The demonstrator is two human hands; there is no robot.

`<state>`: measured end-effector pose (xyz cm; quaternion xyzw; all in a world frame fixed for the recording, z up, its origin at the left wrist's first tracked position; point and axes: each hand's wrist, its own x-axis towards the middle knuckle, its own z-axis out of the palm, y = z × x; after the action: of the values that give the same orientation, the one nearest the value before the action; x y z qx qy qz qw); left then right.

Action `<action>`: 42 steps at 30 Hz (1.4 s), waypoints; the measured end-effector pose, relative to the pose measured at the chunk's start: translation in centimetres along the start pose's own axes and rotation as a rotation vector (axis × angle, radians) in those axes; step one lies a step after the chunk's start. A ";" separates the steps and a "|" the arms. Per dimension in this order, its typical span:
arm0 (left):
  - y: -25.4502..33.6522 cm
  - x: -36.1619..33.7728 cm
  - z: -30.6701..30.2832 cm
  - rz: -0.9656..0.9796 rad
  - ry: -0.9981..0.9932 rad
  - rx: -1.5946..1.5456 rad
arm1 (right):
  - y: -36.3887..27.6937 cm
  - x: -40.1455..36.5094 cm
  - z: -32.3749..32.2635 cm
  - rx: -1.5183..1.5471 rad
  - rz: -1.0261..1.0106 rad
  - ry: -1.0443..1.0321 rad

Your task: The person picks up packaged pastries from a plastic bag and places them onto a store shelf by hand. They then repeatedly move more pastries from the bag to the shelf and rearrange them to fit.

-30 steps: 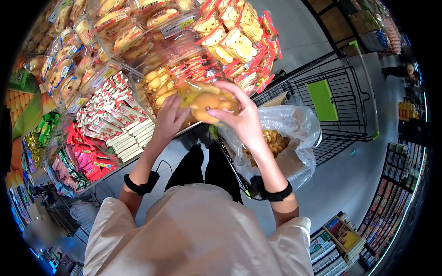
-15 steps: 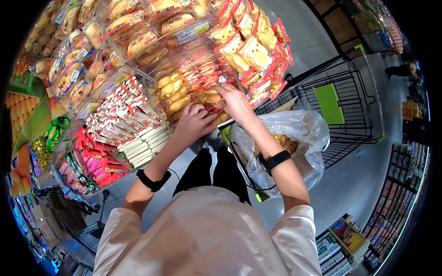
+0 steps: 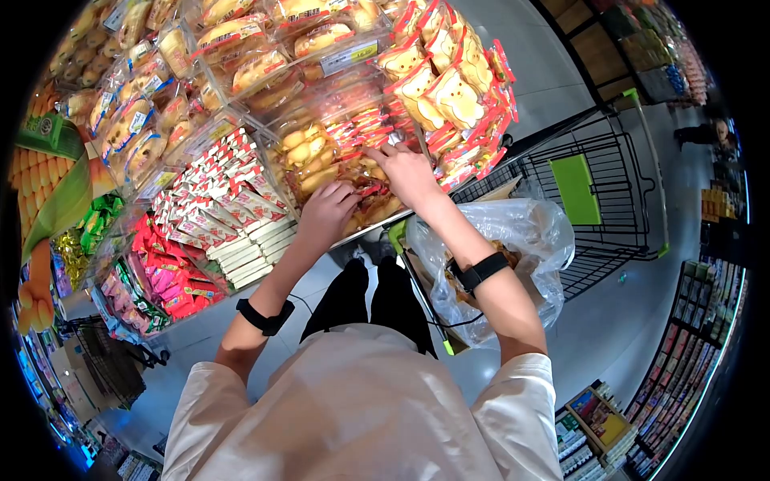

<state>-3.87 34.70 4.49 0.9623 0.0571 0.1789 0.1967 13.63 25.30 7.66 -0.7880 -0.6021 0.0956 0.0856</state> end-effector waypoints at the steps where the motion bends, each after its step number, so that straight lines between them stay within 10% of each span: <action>1: 0.1 -0.2 0.0 -0.018 0.002 -0.004 | 0.3 -0.1 0.3 -0.013 -0.054 0.029; 27: 0.8 1.7 0.2 -0.221 -0.046 -0.023 | 1.8 0.3 1.4 0.479 -0.195 -0.228; 32: 1.0 1.5 0.1 -0.230 0.066 -0.073 | 0.3 -2.8 1.4 0.571 0.462 0.029; 42: 0.9 0.5 -0.1 -0.162 -0.001 -0.054 | -0.5 -3.6 3.9 0.766 0.530 0.220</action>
<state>-3.39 34.04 5.09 0.9490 0.1295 0.1632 0.2367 11.22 22.03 4.23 -0.8317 -0.2894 0.2451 0.4056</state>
